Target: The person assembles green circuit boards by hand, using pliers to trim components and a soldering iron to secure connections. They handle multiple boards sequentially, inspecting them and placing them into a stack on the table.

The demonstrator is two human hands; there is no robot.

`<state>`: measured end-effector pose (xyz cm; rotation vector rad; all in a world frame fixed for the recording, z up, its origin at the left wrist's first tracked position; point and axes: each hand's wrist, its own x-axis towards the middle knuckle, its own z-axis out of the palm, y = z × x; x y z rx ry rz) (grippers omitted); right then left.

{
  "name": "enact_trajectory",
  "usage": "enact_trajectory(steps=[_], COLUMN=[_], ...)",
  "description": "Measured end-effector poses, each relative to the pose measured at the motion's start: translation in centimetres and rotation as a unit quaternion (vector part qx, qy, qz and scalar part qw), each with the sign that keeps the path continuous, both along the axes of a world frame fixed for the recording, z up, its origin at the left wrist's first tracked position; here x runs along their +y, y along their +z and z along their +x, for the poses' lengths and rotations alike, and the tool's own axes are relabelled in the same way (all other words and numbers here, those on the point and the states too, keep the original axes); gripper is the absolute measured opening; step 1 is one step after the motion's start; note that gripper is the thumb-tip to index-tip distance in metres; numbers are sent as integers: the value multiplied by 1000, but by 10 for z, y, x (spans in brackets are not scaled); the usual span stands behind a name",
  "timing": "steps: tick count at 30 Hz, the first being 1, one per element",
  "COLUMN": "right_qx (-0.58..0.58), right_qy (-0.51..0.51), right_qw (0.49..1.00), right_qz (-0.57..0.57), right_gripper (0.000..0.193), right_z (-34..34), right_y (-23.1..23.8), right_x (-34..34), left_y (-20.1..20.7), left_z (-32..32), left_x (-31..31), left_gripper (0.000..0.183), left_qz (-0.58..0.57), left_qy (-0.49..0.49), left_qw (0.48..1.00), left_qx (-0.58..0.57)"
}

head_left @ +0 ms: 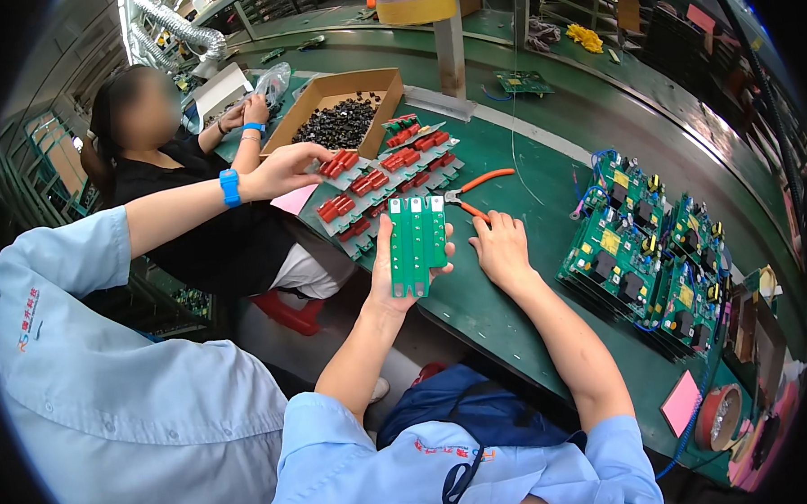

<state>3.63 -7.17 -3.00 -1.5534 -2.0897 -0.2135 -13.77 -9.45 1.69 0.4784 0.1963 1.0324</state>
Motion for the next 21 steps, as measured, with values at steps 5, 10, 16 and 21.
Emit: enact_trajectory(steps=[5,10,16,21], right_qx=[-41,-31,-37,-20], right_qy=[32,46,24,24], right_qw=[998,996,989,997], right_qz=[-43,-70,-140,-76], right_gripper=[25,60,76,54], right_z=[-7,-7,8,11], right_y=[1,30,26,15], right_x=[-11,-39,-33,-35], left_y=[-8,-8,-9,-3], left_z=[-3,-11,-8,-2], left_x=[4,7,4,-1], left_gripper=[64,69,65,59], left_qz=[-3,-17,23,4], left_qy=[17,19,58,111], left_qw=[1000,998,998,989], left_qx=[-15,-61,24,100])
